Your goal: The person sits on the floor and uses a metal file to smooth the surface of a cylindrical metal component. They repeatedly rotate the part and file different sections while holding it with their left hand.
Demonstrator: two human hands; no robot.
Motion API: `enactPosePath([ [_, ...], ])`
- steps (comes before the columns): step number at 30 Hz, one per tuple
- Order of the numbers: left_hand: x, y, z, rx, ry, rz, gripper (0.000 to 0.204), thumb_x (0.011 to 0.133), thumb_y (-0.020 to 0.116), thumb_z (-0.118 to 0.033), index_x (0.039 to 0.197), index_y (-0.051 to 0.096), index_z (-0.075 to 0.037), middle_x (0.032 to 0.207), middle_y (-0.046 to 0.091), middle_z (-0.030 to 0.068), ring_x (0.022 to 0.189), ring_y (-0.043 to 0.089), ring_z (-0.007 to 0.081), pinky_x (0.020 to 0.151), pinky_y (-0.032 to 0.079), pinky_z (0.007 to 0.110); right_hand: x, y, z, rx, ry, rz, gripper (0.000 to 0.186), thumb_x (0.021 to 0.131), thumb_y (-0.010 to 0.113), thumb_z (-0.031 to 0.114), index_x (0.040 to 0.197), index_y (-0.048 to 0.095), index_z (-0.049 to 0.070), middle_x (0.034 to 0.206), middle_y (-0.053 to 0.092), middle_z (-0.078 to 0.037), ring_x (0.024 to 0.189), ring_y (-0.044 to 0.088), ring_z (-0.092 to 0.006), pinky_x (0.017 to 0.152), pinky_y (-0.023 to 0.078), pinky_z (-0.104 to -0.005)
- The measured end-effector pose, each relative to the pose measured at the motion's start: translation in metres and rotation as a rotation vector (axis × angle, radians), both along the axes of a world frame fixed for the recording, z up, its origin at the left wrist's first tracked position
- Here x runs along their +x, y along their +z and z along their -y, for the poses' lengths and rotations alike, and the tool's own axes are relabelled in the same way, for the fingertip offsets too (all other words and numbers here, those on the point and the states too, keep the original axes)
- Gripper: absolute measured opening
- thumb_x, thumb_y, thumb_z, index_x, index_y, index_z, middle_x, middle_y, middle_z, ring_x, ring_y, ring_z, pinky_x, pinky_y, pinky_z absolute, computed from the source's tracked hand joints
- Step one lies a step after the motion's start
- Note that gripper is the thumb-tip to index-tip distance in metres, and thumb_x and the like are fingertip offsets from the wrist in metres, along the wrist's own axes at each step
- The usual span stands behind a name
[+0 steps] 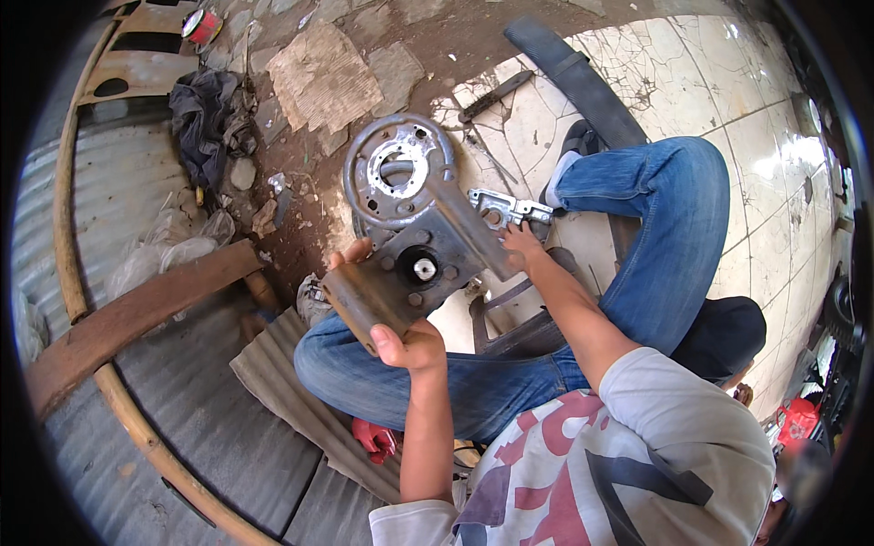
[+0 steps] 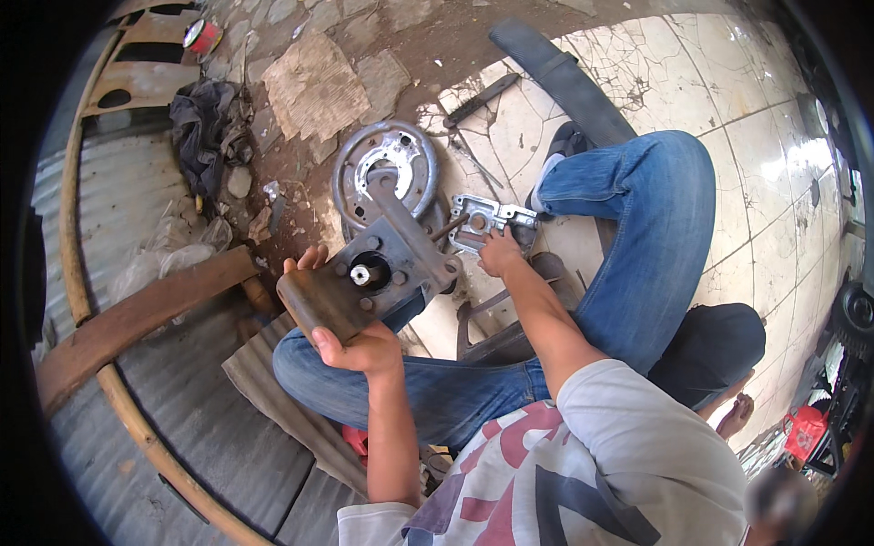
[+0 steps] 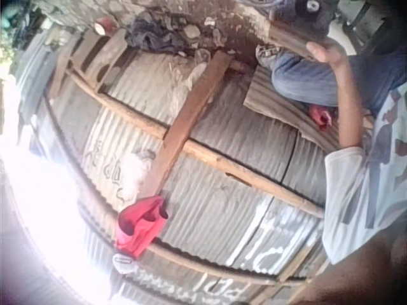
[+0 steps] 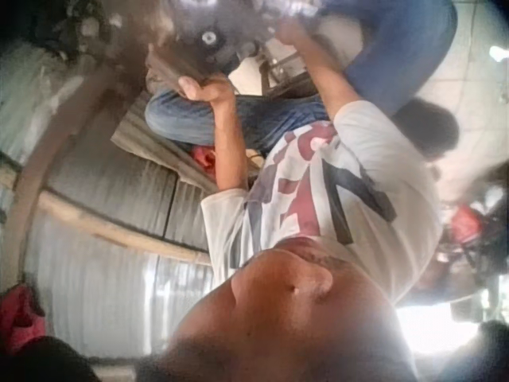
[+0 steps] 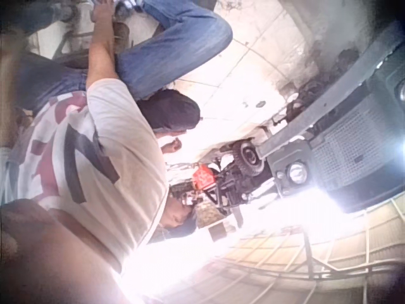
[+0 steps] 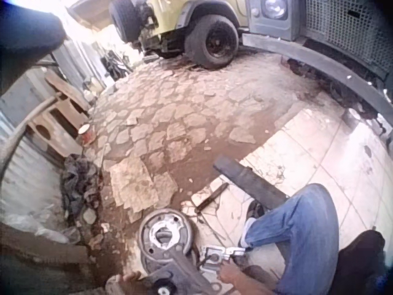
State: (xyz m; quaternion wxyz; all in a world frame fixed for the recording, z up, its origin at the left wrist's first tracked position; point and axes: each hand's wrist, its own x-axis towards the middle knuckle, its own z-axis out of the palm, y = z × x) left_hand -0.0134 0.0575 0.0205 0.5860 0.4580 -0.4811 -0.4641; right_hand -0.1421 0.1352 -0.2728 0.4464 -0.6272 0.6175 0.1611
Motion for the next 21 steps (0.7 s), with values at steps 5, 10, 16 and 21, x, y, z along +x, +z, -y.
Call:
enactPosePath([
  [5,-0.001,0.002,0.001,-0.004,-0.013,0.033,0.089,0.084,0.044,-0.057,0.150,0.033,0.002,0.138,0.048,0.0223,0.131,0.046,0.0349,0.111,0.035,0.048,0.015,-0.026,-0.011,-0.134,0.047,-0.112,0.034,0.101,0.048,0.029,0.125,0.069,0.020,0.148,0.048,-0.009,0.142,0.035,-0.0292,0.117,0.021,-0.0609],
  [10,-0.006,0.003,0.003,-0.010,-0.015,0.029,0.088,0.084,0.044,-0.056,0.150,0.033,0.002,0.137,0.049,0.0222,0.131,0.046,0.0350,0.110,0.036,0.048,0.006,-0.023,0.003,-0.125,-0.124,0.028,0.032,0.098,0.051,0.020,0.121,0.070,0.011,0.136,0.059,-0.008,0.135,0.045,-0.0255,0.113,0.027,-0.0605],
  [16,-0.008,-0.002,0.009,-0.022,0.008,0.021,0.085,0.086,0.042,-0.055,0.150,0.034,0.000,0.138,0.049,0.0202,0.131,0.046,0.0327,0.110,0.036,0.046,-0.012,0.002,0.014,-0.169,-0.431,0.013,0.016,0.089,0.062,0.011,0.098,0.076,0.010,0.109,0.071,-0.016,0.112,0.064,-0.0337,0.102,0.043,-0.0513],
  [21,-0.003,-0.009,0.014,-0.035,0.011,0.023,0.080,0.089,0.041,-0.052,0.151,0.035,-0.002,0.140,0.048,0.0181,0.132,0.046,0.0305,0.110,0.036,0.045,-0.066,0.031,0.023,-0.269,-0.608,0.075,0.027,0.082,0.068,0.014,0.109,0.070,0.008,0.102,0.072,-0.017,0.097,0.069,-0.0350,0.087,0.053,-0.0435],
])
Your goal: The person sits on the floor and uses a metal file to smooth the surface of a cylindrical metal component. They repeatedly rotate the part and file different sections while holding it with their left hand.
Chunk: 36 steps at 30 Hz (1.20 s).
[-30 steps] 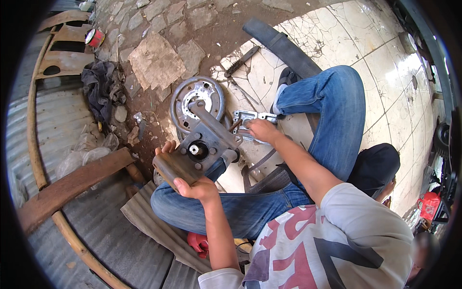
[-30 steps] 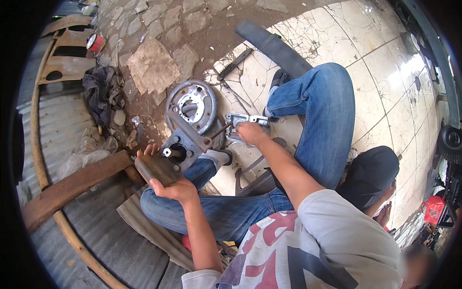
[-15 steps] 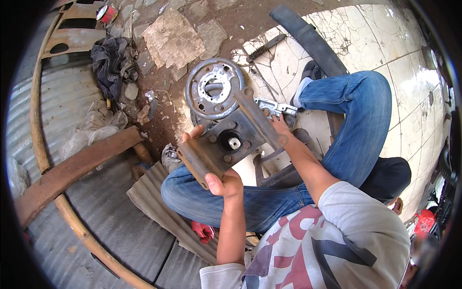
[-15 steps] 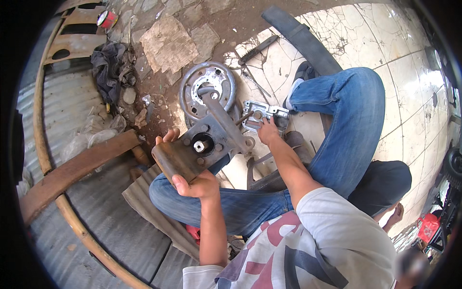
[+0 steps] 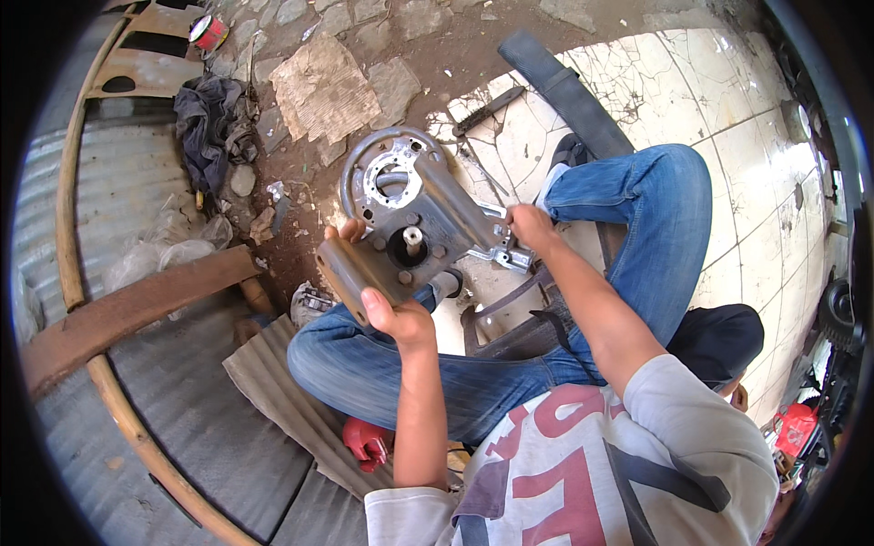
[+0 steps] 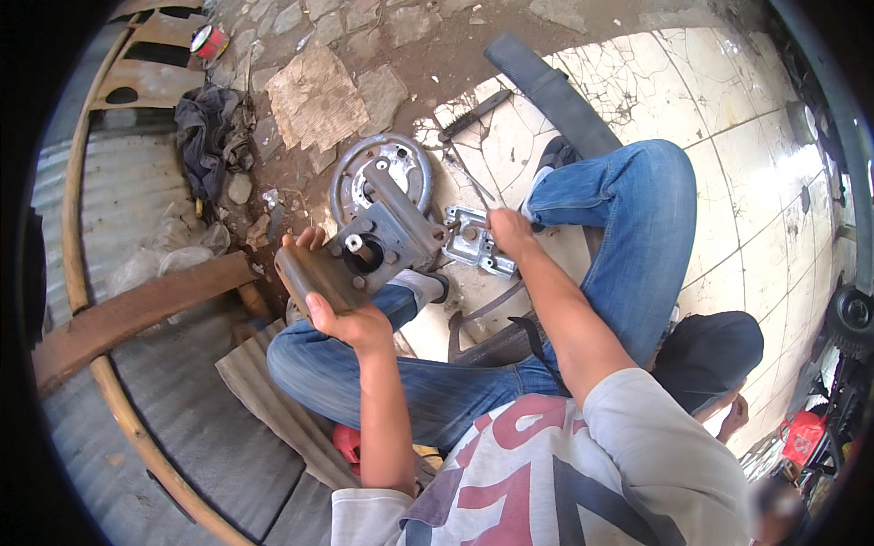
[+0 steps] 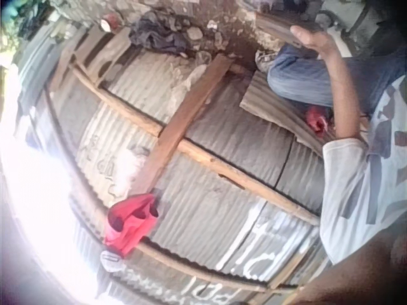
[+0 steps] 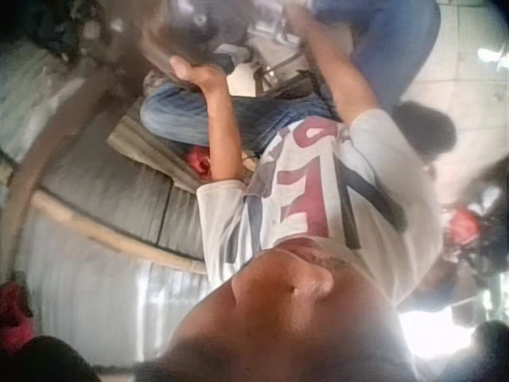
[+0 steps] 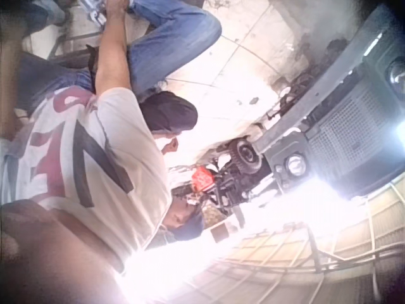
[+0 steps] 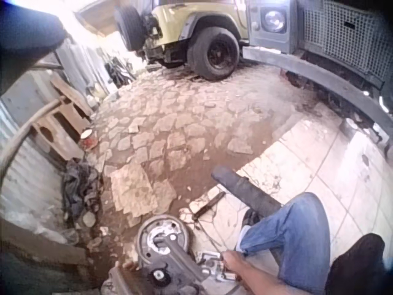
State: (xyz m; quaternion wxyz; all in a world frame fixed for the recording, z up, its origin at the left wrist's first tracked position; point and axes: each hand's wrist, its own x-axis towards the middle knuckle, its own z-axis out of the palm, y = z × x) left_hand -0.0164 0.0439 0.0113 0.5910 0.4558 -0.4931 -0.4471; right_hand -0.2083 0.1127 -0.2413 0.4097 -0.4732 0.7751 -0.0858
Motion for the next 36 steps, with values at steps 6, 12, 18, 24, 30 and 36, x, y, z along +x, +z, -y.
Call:
enactPosePath([
  [6,0.003,0.001,0.008,0.028,-0.070,-0.026,0.075,0.092,0.040,-0.049,0.152,0.035,-0.004,0.141,0.047,0.0147,0.134,0.044,0.0268,0.113,0.034,0.043,-0.062,0.065,0.054,-0.184,-0.473,0.208,0.041,0.085,0.071,0.018,0.125,0.068,0.009,0.110,0.072,-0.018,0.102,0.069,-0.0311,0.091,0.052,-0.0361],
  [12,0.012,-0.005,0.007,0.017,-0.088,-0.041,0.076,0.094,0.038,-0.045,0.154,0.028,0.001,0.145,0.042,0.0158,0.138,0.039,0.0258,0.117,0.025,0.040,-0.049,0.213,0.059,-0.499,-0.523,0.669,0.029,0.089,0.067,0.007,0.117,0.064,-0.001,0.105,0.070,-0.008,0.097,0.063,-0.0149,0.088,0.049,-0.0296],
  [18,0.021,-0.017,0.005,-0.032,-0.101,-0.039,0.069,0.096,0.036,-0.044,0.153,0.032,-0.005,0.143,0.045,0.0132,0.135,0.042,0.0262,0.115,0.032,0.041,-0.015,0.284,0.022,-0.658,-0.337,0.586,0.029,0.090,0.074,0.014,0.113,0.063,-0.001,0.090,0.065,-0.003,0.083,0.059,-0.0105,0.076,0.048,-0.0267],
  [24,0.021,-0.019,0.006,-0.081,-0.054,-0.036,0.072,0.093,0.039,-0.039,0.150,0.034,0.006,0.142,0.046,0.0195,0.134,0.043,0.0292,0.114,0.030,0.042,0.016,0.317,0.001,-0.612,-0.218,0.276,0.040,0.084,0.072,0.006,0.123,0.065,0.011,0.078,0.059,-0.006,0.067,0.056,-0.0108,0.062,0.046,-0.0281],
  [30,0.015,-0.007,0.000,-0.094,-0.014,0.111,0.066,0.096,0.034,-0.033,0.151,0.033,0.002,0.143,0.046,0.0171,0.136,0.042,0.0274,0.117,0.028,0.041,0.033,0.356,0.012,-0.464,0.231,-0.144,0.051,0.080,0.071,0.007,0.130,0.064,0.017,0.104,0.065,-0.014,0.084,0.065,-0.0309,0.074,0.052,-0.0416],
  [36,0.008,-0.003,0.002,-0.098,0.014,0.087,0.062,0.096,0.039,-0.024,0.150,0.034,0.005,0.142,0.046,0.0187,0.135,0.041,0.0280,0.116,0.027,0.041,0.042,0.348,0.005,-0.669,0.421,-0.497,0.049,0.079,0.072,0.009,0.127,0.067,0.019,0.128,0.058,-0.006,0.121,0.051,-0.0264,0.096,0.041,-0.0438],
])
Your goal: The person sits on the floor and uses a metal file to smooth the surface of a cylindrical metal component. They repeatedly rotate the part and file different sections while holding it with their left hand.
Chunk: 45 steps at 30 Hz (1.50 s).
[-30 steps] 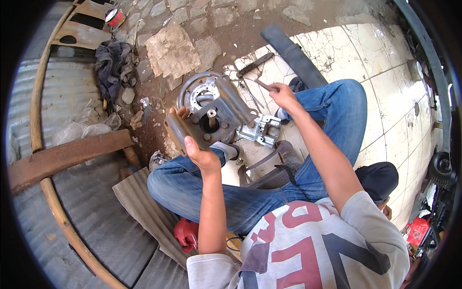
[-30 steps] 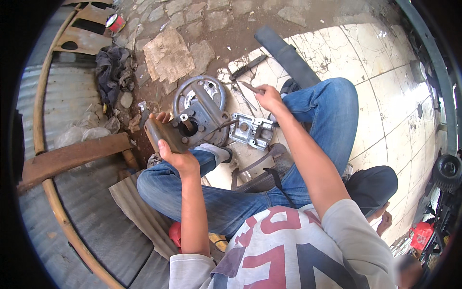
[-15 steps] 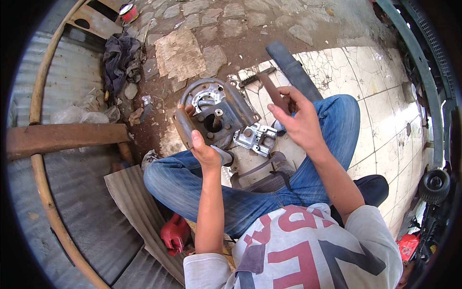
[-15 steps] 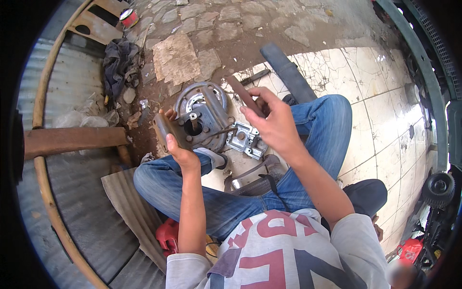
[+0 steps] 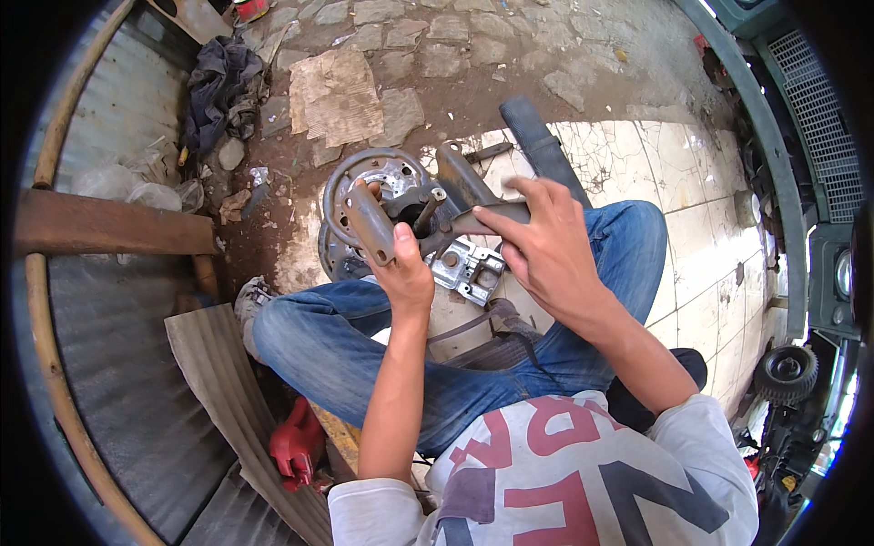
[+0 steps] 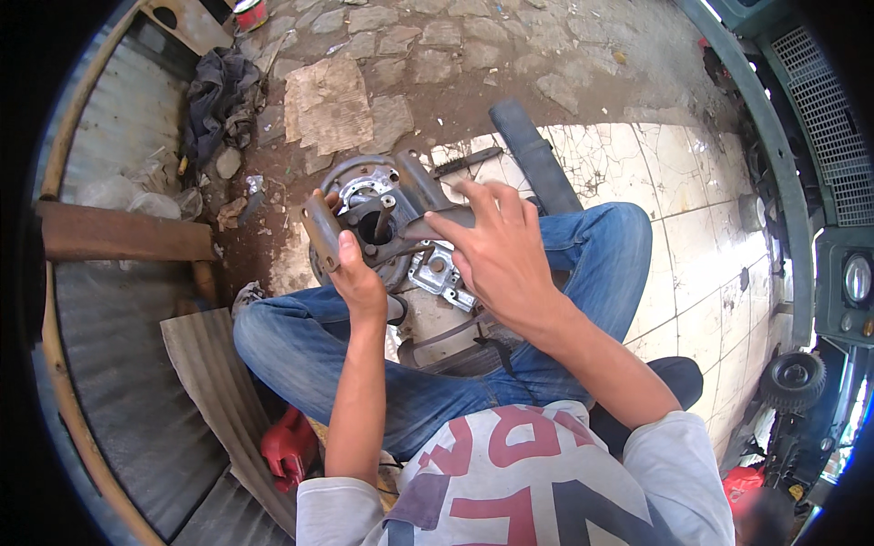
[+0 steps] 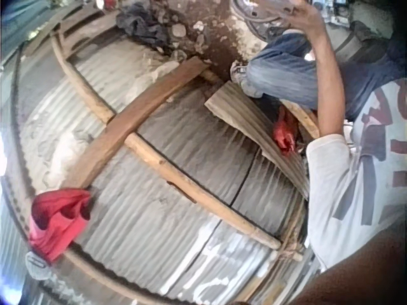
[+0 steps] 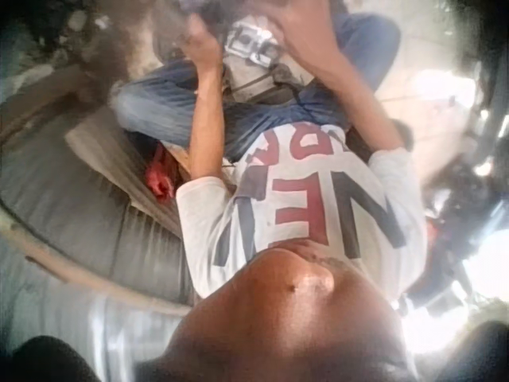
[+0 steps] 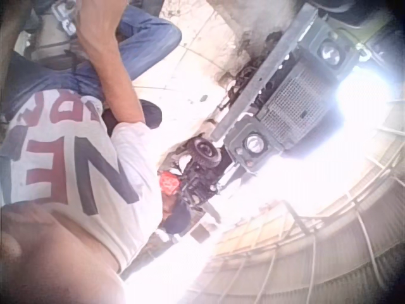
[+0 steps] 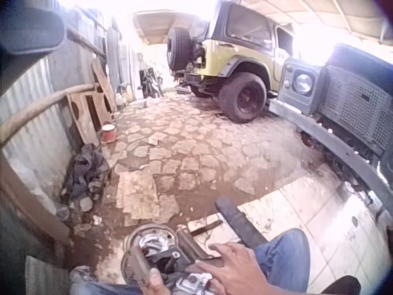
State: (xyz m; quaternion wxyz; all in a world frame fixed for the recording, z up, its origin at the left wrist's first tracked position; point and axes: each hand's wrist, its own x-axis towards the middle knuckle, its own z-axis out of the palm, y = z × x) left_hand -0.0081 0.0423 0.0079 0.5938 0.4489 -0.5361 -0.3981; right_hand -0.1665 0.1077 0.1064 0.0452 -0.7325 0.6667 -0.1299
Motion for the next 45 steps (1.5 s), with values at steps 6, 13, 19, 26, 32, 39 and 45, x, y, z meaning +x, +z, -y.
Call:
enactPosePath([
  [6,-0.001,-0.002,0.000,-0.035,0.044,0.047,0.062,0.097,0.042,-0.026,0.148,0.035,0.007,0.141,0.047,0.0193,0.134,0.043,0.0287,0.115,0.028,0.041,0.005,-0.007,-0.028,0.050,-0.151,0.434,0.042,0.088,0.066,0.005,0.129,0.064,0.014,0.093,0.064,-0.016,0.070,0.067,-0.0306,0.058,0.053,-0.0390],
  [13,-0.006,-0.003,-0.005,-0.019,0.077,0.010,0.066,0.095,0.041,-0.033,0.148,0.037,0.006,0.138,0.048,0.0182,0.131,0.045,0.0282,0.113,0.030,0.041,0.042,-0.076,-0.028,0.125,-0.162,0.535,0.064,0.089,0.062,0.005,0.150,0.043,0.011,0.087,0.062,-0.021,0.074,0.065,-0.0384,0.066,0.054,-0.0443],
  [19,-0.005,-0.007,-0.012,-0.032,0.039,0.048,0.073,0.092,0.043,-0.038,0.149,0.035,0.007,0.139,0.045,0.0193,0.130,0.044,0.0285,0.113,0.031,0.041,0.027,-0.062,-0.013,0.278,-0.106,0.557,0.072,0.088,0.058,0.009,0.155,0.030,0.010,0.075,0.066,-0.022,0.066,0.066,-0.0410,0.062,0.052,-0.0489],
  [26,-0.001,-0.016,-0.011,-0.036,-0.042,-0.004,0.080,0.089,0.049,-0.047,0.147,0.036,0.008,0.135,0.049,0.0198,0.124,0.050,0.0299,0.108,0.037,0.041,0.020,-0.064,-0.026,0.333,-0.095,0.678,0.076,0.086,0.057,0.008,0.156,0.028,0.011,0.068,0.063,-0.026,0.062,0.063,-0.0445,0.063,0.051,-0.0521],
  [32,0.010,-0.021,-0.010,0.035,-0.036,-0.112,0.080,0.090,0.046,-0.051,0.144,0.041,0.008,0.131,0.050,0.0192,0.120,0.052,0.0275,0.103,0.040,0.040,0.026,-0.043,-0.029,0.475,-0.118,0.693,0.079,0.085,0.057,0.008,0.158,0.026,0.014,0.070,0.064,-0.027,0.063,0.065,-0.0449,0.063,0.052,-0.0540],
  [39,0.001,-0.018,-0.012,-0.022,-0.051,-0.012,0.082,0.088,0.044,-0.051,0.143,0.041,0.009,0.125,0.054,0.0195,0.116,0.054,0.0277,0.101,0.043,0.040,0.031,-0.051,-0.022,0.422,-0.117,0.586,0.084,0.087,0.060,0.010,0.159,0.017,0.011,0.070,0.066,-0.024,0.064,0.066,-0.0430,0.063,0.054,-0.0539],
  [45,-0.010,-0.016,-0.010,0.006,-0.013,-0.025,0.085,0.087,0.047,-0.055,0.143,0.042,0.008,0.122,0.056,0.0174,0.112,0.056,0.0274,0.097,0.045,0.039,0.027,-0.055,-0.036,0.369,-0.178,0.666,0.081,0.088,0.057,0.007,0.159,0.019,0.011,0.067,0.065,-0.023,0.059,0.065,-0.0428,0.060,0.053,-0.0529],
])
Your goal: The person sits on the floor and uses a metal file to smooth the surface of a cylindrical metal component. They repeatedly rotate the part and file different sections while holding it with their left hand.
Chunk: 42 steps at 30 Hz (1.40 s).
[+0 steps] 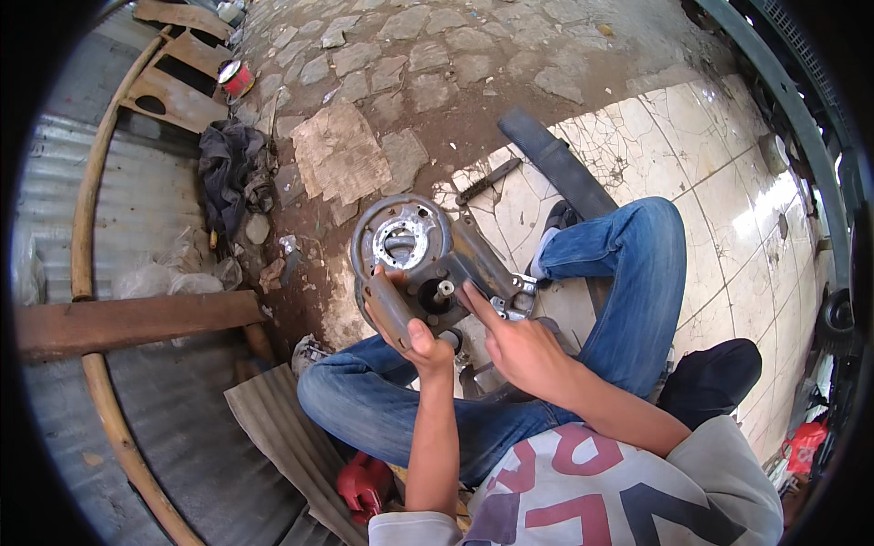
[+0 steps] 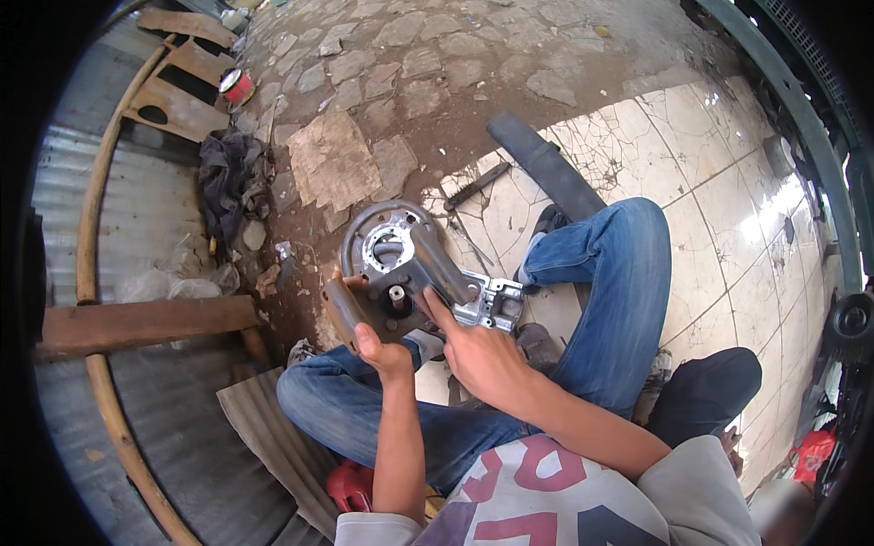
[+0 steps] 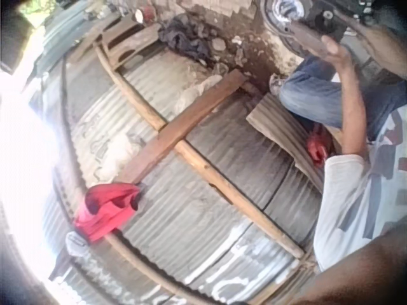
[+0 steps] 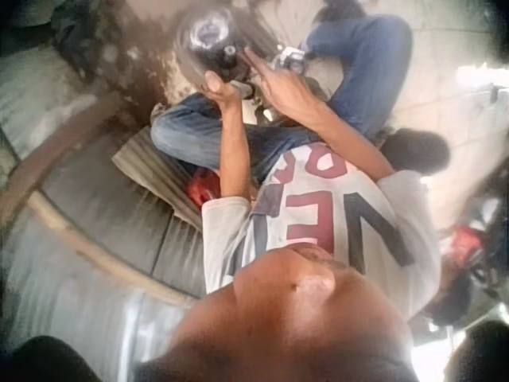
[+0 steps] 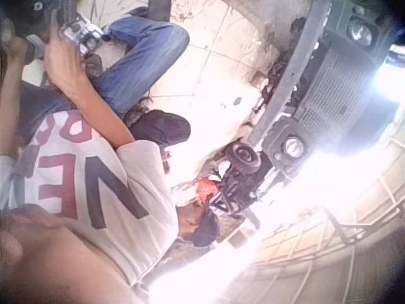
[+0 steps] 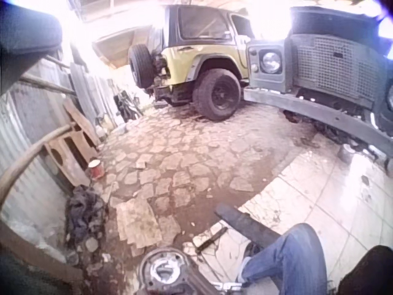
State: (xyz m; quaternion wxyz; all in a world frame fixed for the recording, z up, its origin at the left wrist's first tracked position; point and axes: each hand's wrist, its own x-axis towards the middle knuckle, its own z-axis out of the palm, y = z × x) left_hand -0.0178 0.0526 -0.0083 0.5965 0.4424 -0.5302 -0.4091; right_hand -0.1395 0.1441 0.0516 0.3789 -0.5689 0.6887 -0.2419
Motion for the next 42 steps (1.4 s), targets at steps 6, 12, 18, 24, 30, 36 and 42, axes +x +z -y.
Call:
enactPosePath([
  [6,0.001,0.001,0.005,0.040,-0.030,-0.095,0.089,0.085,0.049,-0.060,0.143,0.042,0.007,0.122,0.055,0.0166,0.112,0.055,0.0259,0.097,0.045,0.039,-0.002,-0.011,-0.006,-0.052,-0.008,0.091,0.081,0.086,0.053,-0.003,0.158,0.022,0.012,0.077,0.066,-0.025,0.068,0.067,-0.0425,0.064,0.053,-0.0509],
  [12,-0.006,0.003,-0.004,0.009,-0.018,-0.098,0.090,0.083,0.049,-0.060,0.140,0.044,0.010,0.121,0.056,0.0189,0.110,0.056,0.0272,0.097,0.046,0.040,-0.003,-0.011,0.001,-0.089,-0.036,0.197,0.083,0.082,0.052,-0.009,0.158,0.024,0.009,0.077,0.065,-0.027,0.066,0.066,-0.0423,0.059,0.051,-0.0501],
  [18,-0.005,-0.003,-0.006,-0.020,-0.033,-0.087,0.090,0.084,0.047,-0.059,0.141,0.042,0.011,0.123,0.055,0.0211,0.114,0.055,0.0298,0.097,0.046,0.042,-0.003,-0.011,0.002,-0.021,-0.062,0.155,0.082,0.083,0.051,-0.007,0.158,0.025,0.011,0.072,0.065,-0.025,0.064,0.066,-0.0421,0.060,0.052,-0.0501],
  [24,-0.012,0.002,-0.007,0.007,0.010,-0.126,0.092,0.084,0.048,-0.058,0.143,0.039,0.012,0.128,0.051,0.0216,0.117,0.054,0.0310,0.100,0.045,0.044,-0.005,-0.025,-0.013,-0.122,-0.072,0.104,0.086,0.082,0.054,-0.006,0.159,0.022,0.015,0.068,0.064,-0.024,0.063,0.067,-0.0413,0.059,0.053,-0.0505],
  [30,-0.009,-0.002,-0.007,0.019,-0.022,-0.166,0.096,0.082,0.051,-0.060,0.145,0.036,0.011,0.131,0.050,0.0214,0.120,0.052,0.0314,0.103,0.043,0.045,-0.006,-0.019,-0.007,-0.046,-0.051,0.179,0.085,0.082,0.053,-0.007,0.159,0.022,0.012,0.071,0.065,-0.025,0.065,0.067,-0.0417,0.059,0.053,-0.0501],
  [36,-0.003,-0.004,-0.013,0.029,-0.015,-0.148,0.095,0.083,0.050,-0.061,0.144,0.037,0.011,0.132,0.049,0.0215,0.121,0.052,0.0315,0.104,0.042,0.045,-0.006,-0.017,0.002,-0.101,-0.052,0.254,0.086,0.081,0.052,-0.009,0.159,0.024,0.015,0.074,0.066,-0.026,0.065,0.067,-0.0418,0.063,0.054,-0.0490],
  [42,-0.009,-0.004,-0.017,-0.013,-0.007,0.048,0.093,0.088,0.037,-0.066,0.150,0.033,0.003,0.135,0.048,0.0164,0.127,0.047,0.0281,0.110,0.036,0.042,-0.016,-0.016,0.010,0.007,-0.060,0.237,0.086,0.081,0.054,-0.006,0.158,0.025,0.017,0.076,0.066,-0.026,0.066,0.068,-0.0409,0.060,0.055,-0.0482],
])
